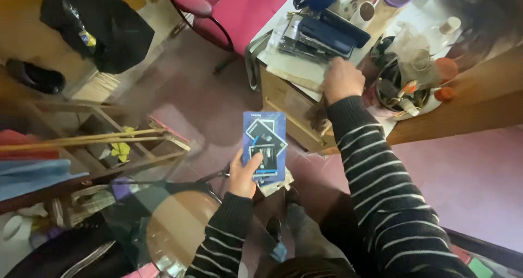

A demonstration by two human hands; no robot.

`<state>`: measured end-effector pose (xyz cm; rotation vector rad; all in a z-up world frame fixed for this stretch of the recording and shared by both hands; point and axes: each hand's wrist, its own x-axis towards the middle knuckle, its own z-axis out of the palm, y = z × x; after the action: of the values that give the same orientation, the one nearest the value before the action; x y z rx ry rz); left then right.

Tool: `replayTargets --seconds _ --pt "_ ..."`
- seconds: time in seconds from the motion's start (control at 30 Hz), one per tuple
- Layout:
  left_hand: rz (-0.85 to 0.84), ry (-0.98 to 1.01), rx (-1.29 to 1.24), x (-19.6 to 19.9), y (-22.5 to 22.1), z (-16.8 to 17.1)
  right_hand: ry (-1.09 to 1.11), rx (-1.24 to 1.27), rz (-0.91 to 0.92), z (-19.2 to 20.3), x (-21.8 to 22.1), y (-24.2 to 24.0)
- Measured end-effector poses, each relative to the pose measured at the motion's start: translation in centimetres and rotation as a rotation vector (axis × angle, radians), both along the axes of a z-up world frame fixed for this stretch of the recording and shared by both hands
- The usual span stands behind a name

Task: The person wipes down various electronic accessories including a skull-patterned case, a tablet cover, and several phone batteries using a cloth.

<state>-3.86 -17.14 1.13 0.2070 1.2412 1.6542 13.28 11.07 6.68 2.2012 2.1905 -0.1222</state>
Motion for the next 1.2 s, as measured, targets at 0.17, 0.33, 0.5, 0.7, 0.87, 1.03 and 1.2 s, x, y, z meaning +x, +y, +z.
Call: replayTargets --seconds 0.17,0.33,0.5,0.7,0.87,1.03,1.2 --pt "0.018 -0.004 0.035 -0.8 1.4 0.3 0.706 0.099 0.177 5.3 0.4 -7.2" --pt "0.064 -0.051 0.067 0.4 1.8 -0.4 1.058 -0.116 0.315 10.8 -2.0 -18.0" --pt "0.045 -0.058 0.081 1.3 1.4 -1.0 1.120 -0.150 0.314 5.1 -2.6 -20.1" --pt "0.008 -0.144 0.181 1.2 1.0 -6.1 0.902 0.074 0.286 4.9 -2.7 -21.3" --pt "-0.040 -0.096 0.172 2.2 0.9 -4.8 0.786 0.267 0.388 3.1 -2.3 -21.5" --pt "-0.043 -0.115 0.135 3.2 1.1 -0.1 0.908 0.203 0.317 4.3 -0.1 -20.3" --pt "-0.034 -0.101 0.065 2.5 0.6 2.7 0.515 0.021 0.092 0.6 5.4 -14.1"
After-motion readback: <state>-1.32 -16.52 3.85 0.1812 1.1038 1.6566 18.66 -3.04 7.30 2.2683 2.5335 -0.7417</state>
